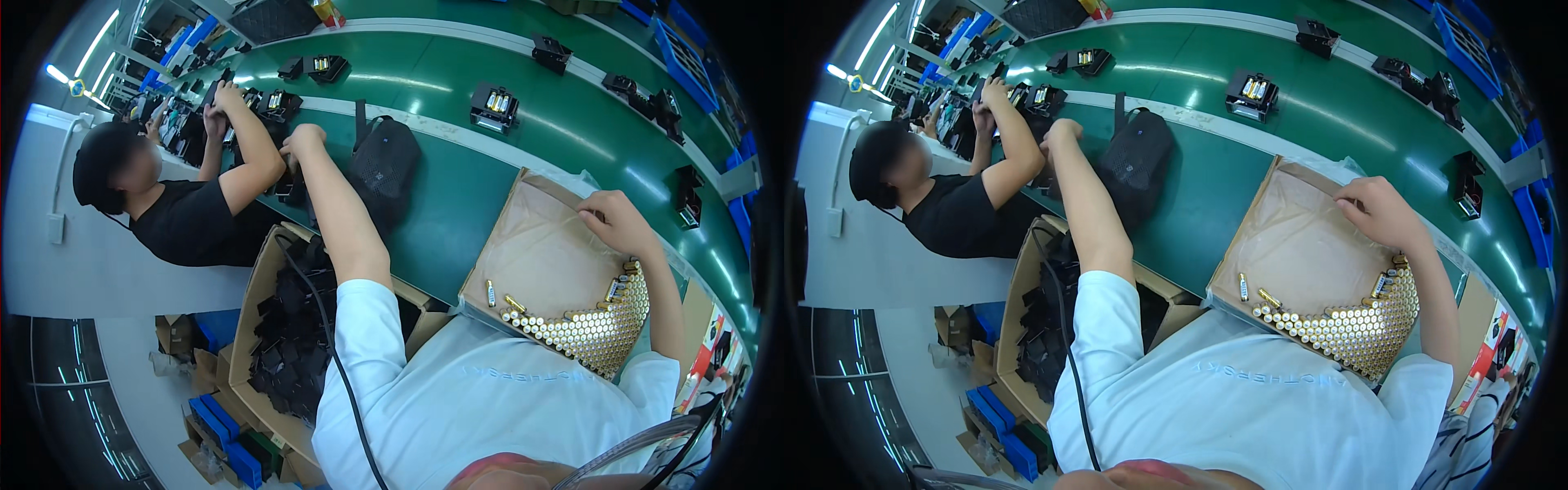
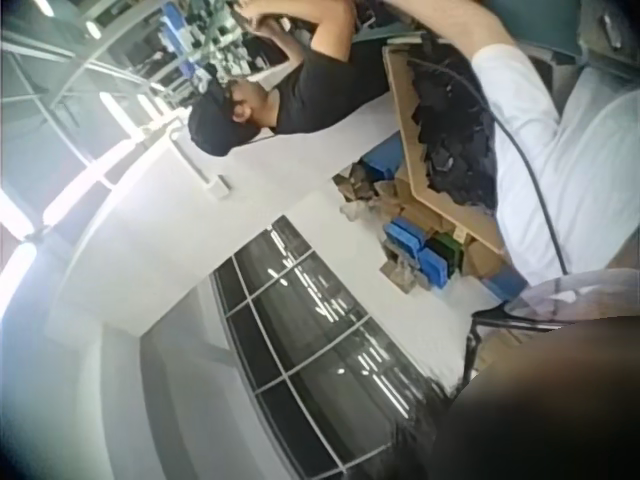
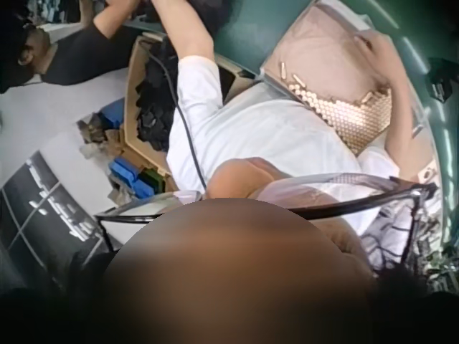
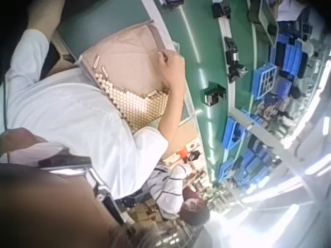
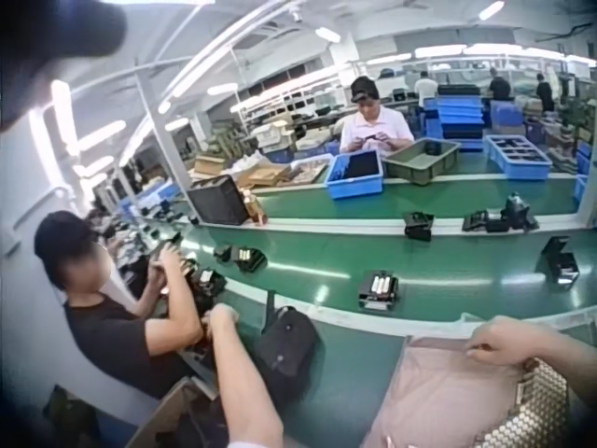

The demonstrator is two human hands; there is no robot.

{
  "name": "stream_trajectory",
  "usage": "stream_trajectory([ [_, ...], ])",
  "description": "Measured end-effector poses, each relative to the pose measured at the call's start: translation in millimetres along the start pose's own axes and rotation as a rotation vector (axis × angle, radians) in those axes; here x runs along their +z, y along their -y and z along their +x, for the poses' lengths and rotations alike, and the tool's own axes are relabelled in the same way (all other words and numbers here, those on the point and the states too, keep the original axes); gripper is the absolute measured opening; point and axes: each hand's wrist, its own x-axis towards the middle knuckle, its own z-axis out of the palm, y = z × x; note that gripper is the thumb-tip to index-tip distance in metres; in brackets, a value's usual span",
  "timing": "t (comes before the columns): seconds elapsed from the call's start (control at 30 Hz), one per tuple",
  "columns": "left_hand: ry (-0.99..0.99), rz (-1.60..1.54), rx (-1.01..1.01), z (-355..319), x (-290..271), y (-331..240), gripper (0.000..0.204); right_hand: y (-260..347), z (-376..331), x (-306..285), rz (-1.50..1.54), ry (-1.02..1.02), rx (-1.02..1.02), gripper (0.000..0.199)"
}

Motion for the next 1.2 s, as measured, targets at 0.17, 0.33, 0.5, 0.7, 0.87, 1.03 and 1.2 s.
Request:
stream_trajectory([
  [0.17,-0.125,-0.077,0.187,-14.3,22.9,-2.2,0.044,-40.6,2.9,18.3,0.059,0.033,-0.083,0.015],
  [0.33,-0.152,0.047,0.580,-38.0,35.4,-27.0,0.036,-31.8,2.7,16.5,0.054,0.054,-0.098,0.017],
  [0.5,-0.400,-0.139,0.640,-57.1,8.3,-15.5,0.037,-10.7,-13.6,3.0,0.013,0.022,-0.038,0.017],
  [0.7,-0.516,-0.199,0.221,47.6,19.3,12.5,0.038,-0.5,-36.4,5.0,0.051,0.017,-0.032,0.017],
  [0.87,-0.102,-0.448,0.575,207.1,20.0,78.2,0.033,8.9,-32.4,17.2,0.005,0.123,-0.182,0.016],
  [1.03,0.238,-0.372,0.604,78.5,-3.2,11.3,0.053,0.4,-36.5,27.2,0.012,0.092,-0.082,0.015],
  [1.2,0.023,-0.211,0.747,103.0,3.2,20.3,0.045,-40.3,-27.9,-5.4,-0.153,-0.251,0.199,0.020],
])
